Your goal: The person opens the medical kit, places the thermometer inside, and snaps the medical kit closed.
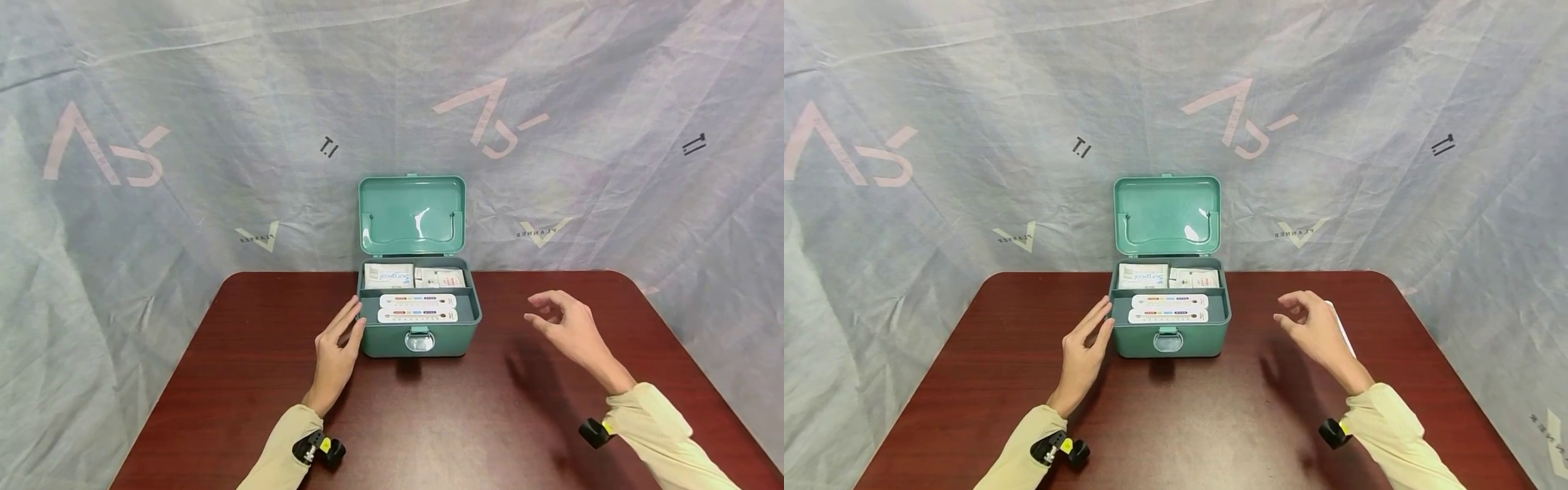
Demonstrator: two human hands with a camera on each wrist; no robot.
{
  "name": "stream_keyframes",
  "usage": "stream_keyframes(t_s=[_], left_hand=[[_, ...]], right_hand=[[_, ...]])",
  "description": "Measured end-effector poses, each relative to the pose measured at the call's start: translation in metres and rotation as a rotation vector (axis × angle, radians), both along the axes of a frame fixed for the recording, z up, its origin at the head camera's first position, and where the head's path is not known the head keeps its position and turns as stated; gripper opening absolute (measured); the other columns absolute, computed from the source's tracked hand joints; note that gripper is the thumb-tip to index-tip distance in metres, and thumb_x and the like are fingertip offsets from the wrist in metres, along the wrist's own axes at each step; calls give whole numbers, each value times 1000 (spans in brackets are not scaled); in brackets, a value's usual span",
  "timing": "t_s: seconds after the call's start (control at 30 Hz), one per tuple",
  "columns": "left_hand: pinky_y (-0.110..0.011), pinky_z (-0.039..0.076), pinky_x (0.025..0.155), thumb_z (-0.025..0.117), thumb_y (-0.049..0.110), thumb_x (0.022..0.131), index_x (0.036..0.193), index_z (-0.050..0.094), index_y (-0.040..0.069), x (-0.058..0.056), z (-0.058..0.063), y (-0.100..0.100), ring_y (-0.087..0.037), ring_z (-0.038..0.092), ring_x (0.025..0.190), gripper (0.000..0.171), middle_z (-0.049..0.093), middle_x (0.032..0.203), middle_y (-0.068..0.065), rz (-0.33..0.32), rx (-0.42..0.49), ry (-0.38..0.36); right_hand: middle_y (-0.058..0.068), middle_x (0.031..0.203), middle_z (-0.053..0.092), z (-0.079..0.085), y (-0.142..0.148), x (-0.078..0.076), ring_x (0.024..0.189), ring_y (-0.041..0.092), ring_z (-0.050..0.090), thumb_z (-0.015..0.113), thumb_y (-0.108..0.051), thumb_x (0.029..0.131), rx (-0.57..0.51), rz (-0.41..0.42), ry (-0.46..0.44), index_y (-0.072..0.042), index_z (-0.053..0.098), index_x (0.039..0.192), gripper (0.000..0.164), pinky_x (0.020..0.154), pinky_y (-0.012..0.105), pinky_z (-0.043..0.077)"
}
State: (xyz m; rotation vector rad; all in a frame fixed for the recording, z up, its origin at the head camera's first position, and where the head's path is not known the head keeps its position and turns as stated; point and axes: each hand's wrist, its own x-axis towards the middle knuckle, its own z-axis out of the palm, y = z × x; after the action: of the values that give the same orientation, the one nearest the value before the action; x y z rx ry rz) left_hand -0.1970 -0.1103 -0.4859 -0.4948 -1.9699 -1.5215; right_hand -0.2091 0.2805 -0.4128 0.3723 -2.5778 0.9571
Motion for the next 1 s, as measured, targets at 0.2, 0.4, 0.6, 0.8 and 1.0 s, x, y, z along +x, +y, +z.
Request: stream_keyframes(t_s=[0.2,0.4,0.6,0.8,1.0], left_hand=[[-47,49,85,61,6,92,127,58,-3,0,0,0,-23,50,124,36,52,136,-13,4,-10,-1],[-47,48,86,61,6,93,128,58,-2,0,0,0,-22,49,125,36,51,137,-13,8,-18,-6],[-46,49,87,60,7,93,128,58,-2,0,0,0,-22,49,125,36,51,137,-13,7,-18,-12],[-47,49,86,61,7,93,128,58,-2,-1,0,-1,-22,49,125,36,51,137,-12,7,-21,-11],[-45,49,87,60,7,93,129,57,0,0,0,-1,-22,48,126,37,51,138,-12,5,-25,-15]], right_hand=[[6,89,65,-6,6,0,74,18,59,78,-9,77,-14,-23,7,-7,67,100,26,61,14,45],[7,87,65,-10,11,-2,74,22,60,77,-8,77,-25,-43,25,-6,67,99,25,62,15,46],[8,87,65,-14,18,-4,77,23,60,78,-8,77,-25,-60,37,-5,67,99,25,63,16,47],[11,92,65,-18,24,-4,77,16,57,78,-12,78,-23,-88,34,-6,68,99,24,63,10,42],[10,89,64,-22,29,-5,73,9,55,78,-11,77,-32,-120,40,-5,68,99,25,61,8,39]])
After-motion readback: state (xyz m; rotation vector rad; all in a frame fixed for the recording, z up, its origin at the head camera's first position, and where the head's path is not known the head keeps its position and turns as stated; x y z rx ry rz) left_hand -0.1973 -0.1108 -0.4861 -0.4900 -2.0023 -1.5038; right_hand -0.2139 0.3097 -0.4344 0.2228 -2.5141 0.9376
